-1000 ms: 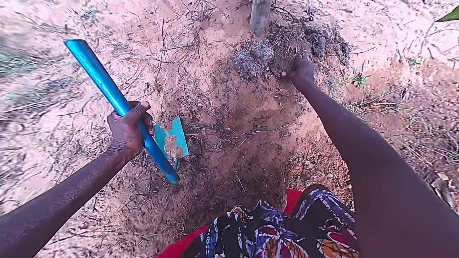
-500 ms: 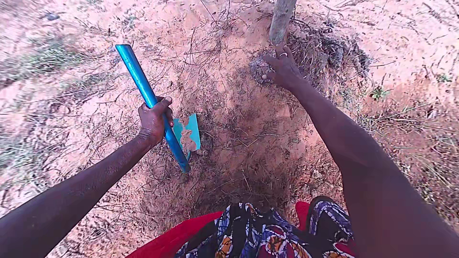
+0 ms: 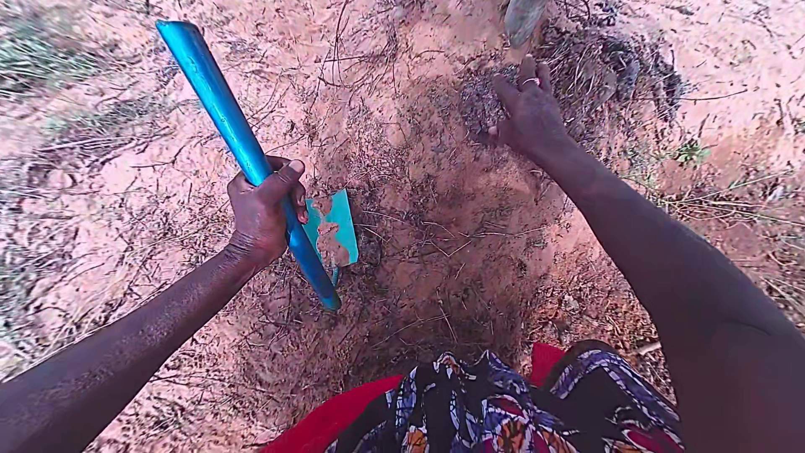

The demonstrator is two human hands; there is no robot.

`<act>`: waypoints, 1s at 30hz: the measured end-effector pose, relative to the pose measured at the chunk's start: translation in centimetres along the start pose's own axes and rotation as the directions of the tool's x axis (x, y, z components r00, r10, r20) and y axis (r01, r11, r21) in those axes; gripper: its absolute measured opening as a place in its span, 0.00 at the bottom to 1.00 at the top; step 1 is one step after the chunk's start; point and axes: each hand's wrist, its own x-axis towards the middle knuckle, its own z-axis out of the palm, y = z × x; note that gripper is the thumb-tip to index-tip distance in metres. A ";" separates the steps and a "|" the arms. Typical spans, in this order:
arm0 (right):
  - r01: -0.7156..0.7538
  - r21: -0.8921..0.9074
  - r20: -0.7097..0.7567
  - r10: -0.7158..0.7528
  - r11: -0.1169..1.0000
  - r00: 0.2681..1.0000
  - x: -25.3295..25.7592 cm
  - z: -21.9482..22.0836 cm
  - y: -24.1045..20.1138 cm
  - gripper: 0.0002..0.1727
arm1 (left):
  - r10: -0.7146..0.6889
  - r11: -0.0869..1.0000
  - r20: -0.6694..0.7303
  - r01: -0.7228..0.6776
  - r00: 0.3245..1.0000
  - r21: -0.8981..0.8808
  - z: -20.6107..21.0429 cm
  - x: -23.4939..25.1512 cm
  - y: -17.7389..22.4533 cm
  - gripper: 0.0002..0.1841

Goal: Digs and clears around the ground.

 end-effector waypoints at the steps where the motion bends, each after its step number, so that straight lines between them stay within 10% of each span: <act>1: 0.009 -0.001 0.003 -0.009 1.000 1.000 0.2 0.0 0.1 0.48 | 0.000 1.000 -0.004 0.000 1.000 -0.004 0.2 0.0 0.1 0.04; 20: -0.035 0.053 -0.036 0.037 0.998 0.999 -1.1 1.1 -1.0 0.50 | -0.018 1.000 0.022 0.017 1.000 0.017 -5.1 3.2 -5.7 0.03; 24: 0.077 0.082 -0.192 -0.060 0.994 0.980 -4.3 -1.9 5.5 0.24 | 0.024 1.000 0.013 -0.024 1.000 0.015 -5.8 3.4 -5.7 0.03; 30: -0.399 0.367 0.009 0.426 0.840 0.905 -8.1 -4.6 20.3 0.15 | -0.024 0.998 0.016 0.023 1.000 0.054 -3.9 2.4 -3.6 0.05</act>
